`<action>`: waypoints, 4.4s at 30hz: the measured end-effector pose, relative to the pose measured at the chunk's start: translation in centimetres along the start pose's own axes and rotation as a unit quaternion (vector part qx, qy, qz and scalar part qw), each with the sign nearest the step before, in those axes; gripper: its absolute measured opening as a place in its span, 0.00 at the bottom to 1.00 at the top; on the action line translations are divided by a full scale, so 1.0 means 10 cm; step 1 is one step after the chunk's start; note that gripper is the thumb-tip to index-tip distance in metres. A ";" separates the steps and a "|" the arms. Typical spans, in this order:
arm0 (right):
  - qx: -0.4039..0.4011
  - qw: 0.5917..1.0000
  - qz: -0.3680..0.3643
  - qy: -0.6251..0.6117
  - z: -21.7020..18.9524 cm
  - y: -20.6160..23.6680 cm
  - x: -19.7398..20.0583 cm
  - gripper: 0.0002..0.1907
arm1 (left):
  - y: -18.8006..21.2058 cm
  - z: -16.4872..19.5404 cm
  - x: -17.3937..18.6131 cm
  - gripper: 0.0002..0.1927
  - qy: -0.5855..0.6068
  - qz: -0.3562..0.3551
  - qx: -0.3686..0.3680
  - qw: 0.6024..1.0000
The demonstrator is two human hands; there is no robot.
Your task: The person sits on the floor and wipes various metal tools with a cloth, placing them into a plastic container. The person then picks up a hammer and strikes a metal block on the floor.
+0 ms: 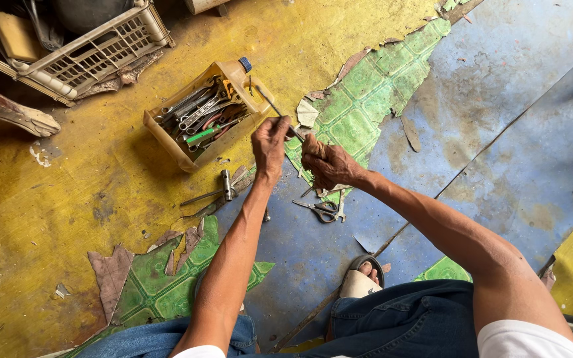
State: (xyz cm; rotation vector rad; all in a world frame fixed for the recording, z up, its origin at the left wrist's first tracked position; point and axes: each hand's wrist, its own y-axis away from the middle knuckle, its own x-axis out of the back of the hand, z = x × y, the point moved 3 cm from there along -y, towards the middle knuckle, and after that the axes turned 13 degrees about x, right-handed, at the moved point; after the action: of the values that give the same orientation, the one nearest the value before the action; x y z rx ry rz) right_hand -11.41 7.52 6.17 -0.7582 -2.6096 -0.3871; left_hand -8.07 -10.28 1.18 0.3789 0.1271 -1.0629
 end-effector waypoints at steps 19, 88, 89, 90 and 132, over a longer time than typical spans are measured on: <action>0.018 0.981 -0.007 0.194 0.62 0.31 0.39 0.16 | -0.51 0.50 1.32 0.12 -0.545 0.244 0.116 0.794; -0.072 0.927 0.282 -0.237 0.04 0.03 0.37 0.18 | 0.47 -0.61 -0.74 0.12 -0.253 -0.100 0.010 0.962; -0.067 0.922 0.296 -0.241 0.06 0.00 0.43 0.18 | 0.51 -0.62 -0.77 0.13 -0.254 -0.116 0.035 0.960; -0.063 0.917 0.309 -0.244 0.06 -0.03 0.51 0.18 | 0.53 -0.64 -0.81 0.13 -0.255 -0.131 0.059 0.956; -0.031 0.998 0.023 -0.040 0.19 0.09 0.17 0.18 | -0.23 0.23 0.67 0.09 0.182 0.262 0.163 0.934</action>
State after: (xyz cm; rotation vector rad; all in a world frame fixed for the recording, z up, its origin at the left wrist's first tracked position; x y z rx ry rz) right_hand -12.80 9.77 5.37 -0.8703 -2.6589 -0.4343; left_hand -7.04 -17.64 0.91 0.8589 0.1676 -0.4711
